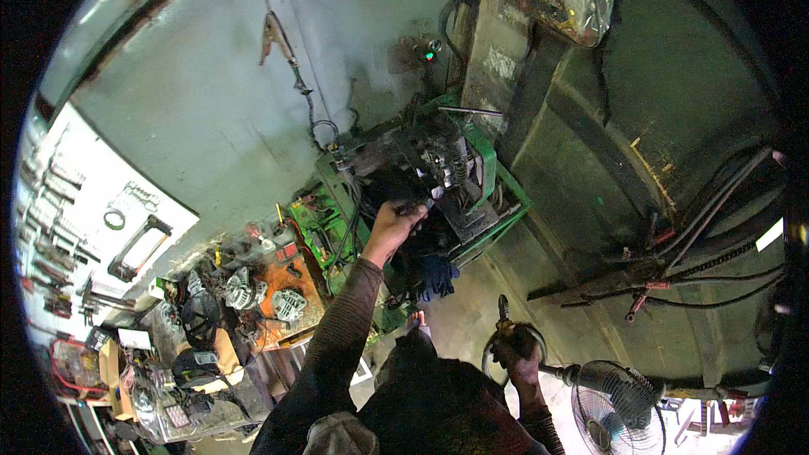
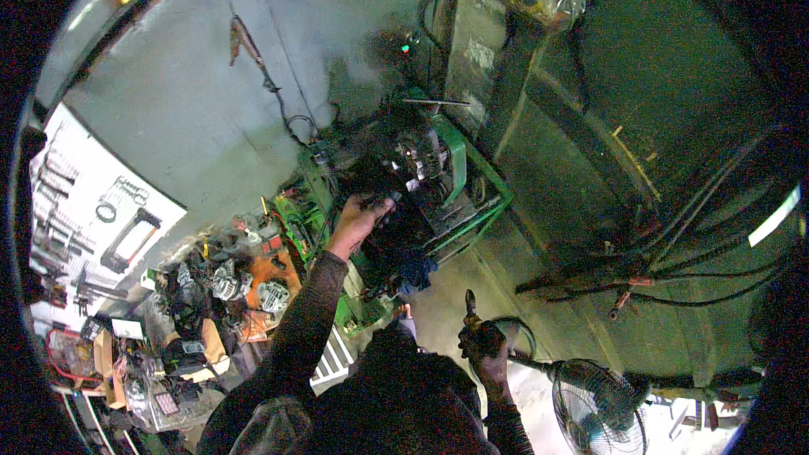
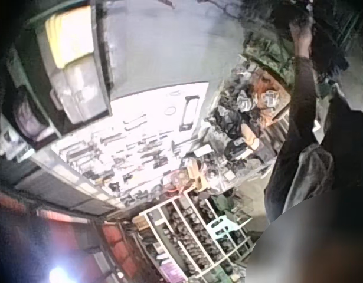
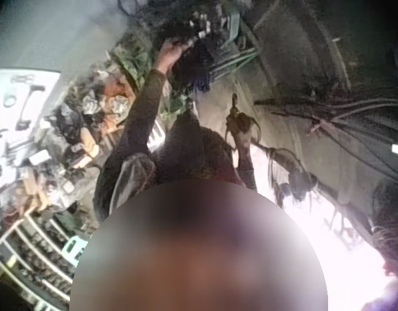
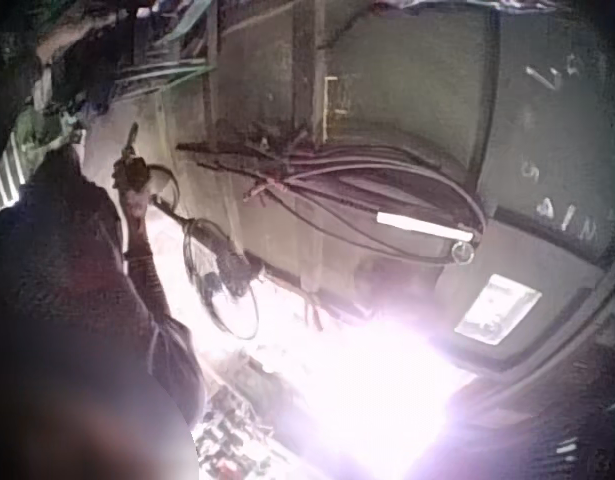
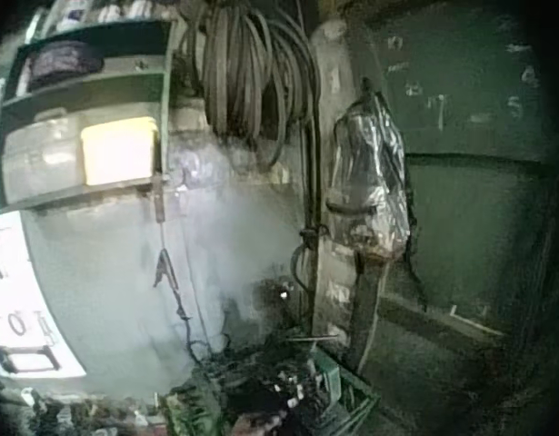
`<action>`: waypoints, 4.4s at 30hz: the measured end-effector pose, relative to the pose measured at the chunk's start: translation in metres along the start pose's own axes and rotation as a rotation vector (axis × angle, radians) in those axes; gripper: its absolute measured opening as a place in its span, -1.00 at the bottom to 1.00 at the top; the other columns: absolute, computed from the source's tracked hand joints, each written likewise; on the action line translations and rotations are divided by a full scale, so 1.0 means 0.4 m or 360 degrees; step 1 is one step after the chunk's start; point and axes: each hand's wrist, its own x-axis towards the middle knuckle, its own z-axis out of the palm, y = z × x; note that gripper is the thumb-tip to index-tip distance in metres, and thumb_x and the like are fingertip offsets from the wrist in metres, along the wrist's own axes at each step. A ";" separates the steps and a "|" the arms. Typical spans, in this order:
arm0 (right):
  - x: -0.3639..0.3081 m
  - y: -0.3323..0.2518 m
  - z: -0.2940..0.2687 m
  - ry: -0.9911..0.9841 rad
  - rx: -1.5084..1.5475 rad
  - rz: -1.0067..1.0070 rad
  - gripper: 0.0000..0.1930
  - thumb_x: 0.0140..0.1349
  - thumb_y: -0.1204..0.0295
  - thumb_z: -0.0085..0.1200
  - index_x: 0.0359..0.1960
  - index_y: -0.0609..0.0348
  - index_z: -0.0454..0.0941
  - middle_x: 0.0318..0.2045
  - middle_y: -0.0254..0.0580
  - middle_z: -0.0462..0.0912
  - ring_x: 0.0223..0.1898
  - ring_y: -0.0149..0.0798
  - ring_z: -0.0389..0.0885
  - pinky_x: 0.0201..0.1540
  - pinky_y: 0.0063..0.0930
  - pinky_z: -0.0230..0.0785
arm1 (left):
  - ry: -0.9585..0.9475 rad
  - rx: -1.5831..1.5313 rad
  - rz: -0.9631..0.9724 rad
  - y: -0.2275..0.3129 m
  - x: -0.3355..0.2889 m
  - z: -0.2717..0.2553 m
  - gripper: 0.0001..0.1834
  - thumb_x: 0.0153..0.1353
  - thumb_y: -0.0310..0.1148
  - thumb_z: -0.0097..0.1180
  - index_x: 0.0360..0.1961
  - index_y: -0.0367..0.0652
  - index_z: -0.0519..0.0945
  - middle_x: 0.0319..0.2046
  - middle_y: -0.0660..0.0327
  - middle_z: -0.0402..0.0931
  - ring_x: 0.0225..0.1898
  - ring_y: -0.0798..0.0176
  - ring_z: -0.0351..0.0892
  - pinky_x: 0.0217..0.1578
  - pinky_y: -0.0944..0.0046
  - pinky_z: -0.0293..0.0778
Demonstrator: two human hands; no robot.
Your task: The person walks through a workshop carrying a small electronic component and wires. They use pliers to strip the wire ends, then connect the wires to a green machine's terminal block. The person repeatedly adjusts the connections and checks the indicator lights on the machine.
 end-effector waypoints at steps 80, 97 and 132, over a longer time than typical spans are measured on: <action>0.467 -0.403 0.305 -0.0057 0.0485 -0.0647 -0.53 0.14 0.58 0.33 0.08 0.20 0.43 -0.13 -0.35 0.59 -0.11 -0.40 0.55 -0.04 -0.46 0.48 | -0.0199 -0.0772 0.0655 0.221 -0.094 -0.012 -0.67 0.15 -0.54 0.37 -0.08 -0.35 0.56 -0.14 0.08 0.59 -0.09 0.17 0.65 -0.04 0.14 0.64; 0.462 -0.359 0.299 -0.0350 0.1260 -0.0097 -0.52 0.22 0.57 0.25 0.16 0.18 0.37 -0.06 -0.21 0.63 -0.07 -0.21 0.63 -0.04 -0.27 0.55 | -0.0111 -0.0723 0.0573 0.272 -0.074 0.007 -0.76 0.33 -0.45 0.19 -0.06 -0.38 0.59 -0.30 0.11 0.67 -0.29 0.30 0.66 -0.26 0.32 0.61; 0.374 -0.435 0.159 -0.0051 -0.1358 -0.1504 -0.63 0.07 0.45 0.36 -0.13 0.38 0.54 -0.21 0.16 0.54 -0.19 0.18 0.59 -0.16 -0.11 0.48 | -0.0237 0.0248 0.0631 0.269 -0.055 0.026 -0.86 0.23 -0.44 0.31 -0.23 -0.27 0.71 -0.47 0.24 0.67 -0.47 0.51 0.53 -0.46 0.45 0.42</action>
